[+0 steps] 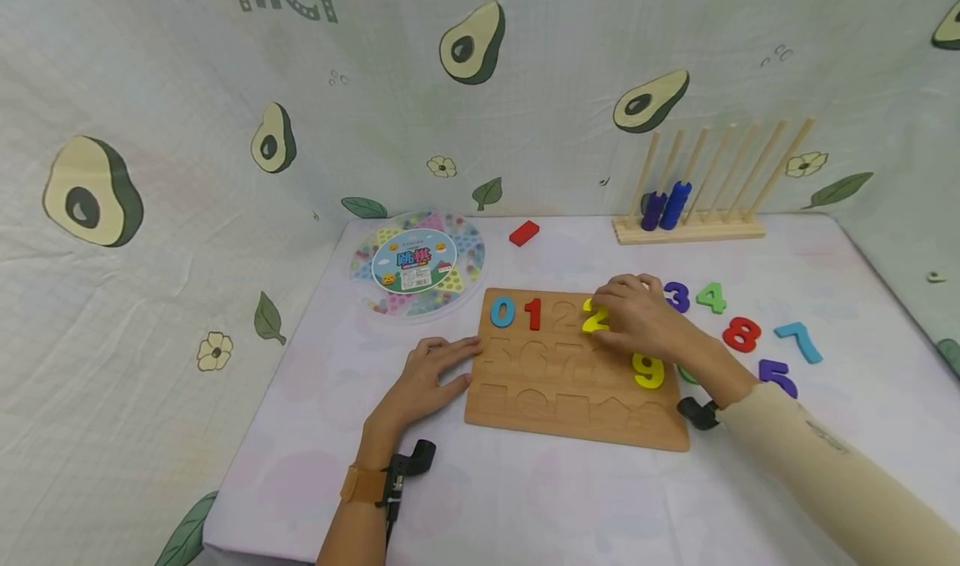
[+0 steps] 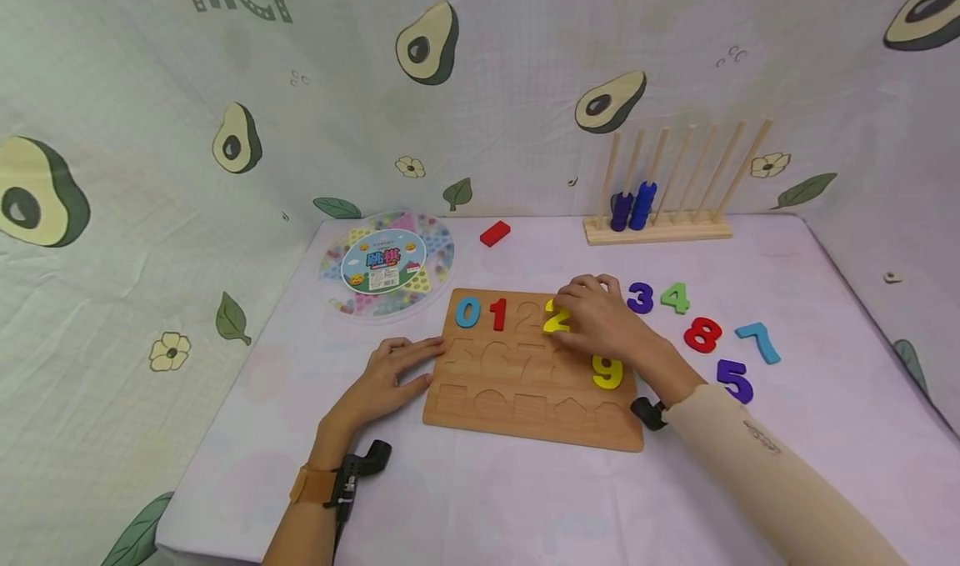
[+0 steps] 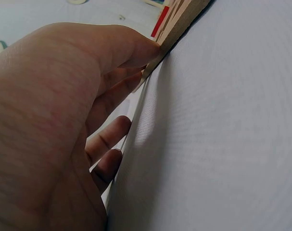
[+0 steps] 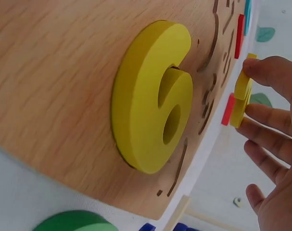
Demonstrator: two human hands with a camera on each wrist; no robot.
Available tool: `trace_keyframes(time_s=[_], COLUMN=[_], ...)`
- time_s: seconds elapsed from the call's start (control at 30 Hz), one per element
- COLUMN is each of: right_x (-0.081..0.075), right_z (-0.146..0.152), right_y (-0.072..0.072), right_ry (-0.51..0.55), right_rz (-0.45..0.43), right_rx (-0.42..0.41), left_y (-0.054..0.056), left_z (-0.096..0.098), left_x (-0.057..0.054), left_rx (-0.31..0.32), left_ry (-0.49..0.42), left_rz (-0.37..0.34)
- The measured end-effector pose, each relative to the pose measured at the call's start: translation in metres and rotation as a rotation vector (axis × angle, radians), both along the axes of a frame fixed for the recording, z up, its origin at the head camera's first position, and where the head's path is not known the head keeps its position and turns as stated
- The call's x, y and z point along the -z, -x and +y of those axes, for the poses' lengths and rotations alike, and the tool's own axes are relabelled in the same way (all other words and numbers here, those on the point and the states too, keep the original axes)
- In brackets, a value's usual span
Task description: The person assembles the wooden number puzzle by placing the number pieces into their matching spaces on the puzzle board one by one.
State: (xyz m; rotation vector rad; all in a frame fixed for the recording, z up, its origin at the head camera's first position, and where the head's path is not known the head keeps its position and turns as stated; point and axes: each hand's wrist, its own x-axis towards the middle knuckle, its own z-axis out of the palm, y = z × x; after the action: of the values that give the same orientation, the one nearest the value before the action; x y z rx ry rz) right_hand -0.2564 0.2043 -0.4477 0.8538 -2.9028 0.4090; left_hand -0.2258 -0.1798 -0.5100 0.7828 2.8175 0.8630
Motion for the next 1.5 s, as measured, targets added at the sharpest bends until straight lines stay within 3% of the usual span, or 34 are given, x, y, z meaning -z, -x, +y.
trace_keyframes(time_s=[0.67, 1.23, 1.5], right_x=[0.012, 0.014, 0.016], right_z=[-0.020, -0.034, -0.036], right_y=[0.014, 0.027, 0.028], right_ry=[-0.018, -0.034, -0.027], right_rz=[0.030, -0.108, -0.116], right_rx=[-0.058, -0.018, 0.000], left_y=[0.003, 0.003, 0.003], left_z=[-0.001, -0.002, -0.001], left_x=[0.002, 0.002, 0.002], left_rx=[0.006, 0.016, 0.009], left_ry=[0.015, 0.008, 0.021], left_rz=[0.016, 0.020, 0.007])
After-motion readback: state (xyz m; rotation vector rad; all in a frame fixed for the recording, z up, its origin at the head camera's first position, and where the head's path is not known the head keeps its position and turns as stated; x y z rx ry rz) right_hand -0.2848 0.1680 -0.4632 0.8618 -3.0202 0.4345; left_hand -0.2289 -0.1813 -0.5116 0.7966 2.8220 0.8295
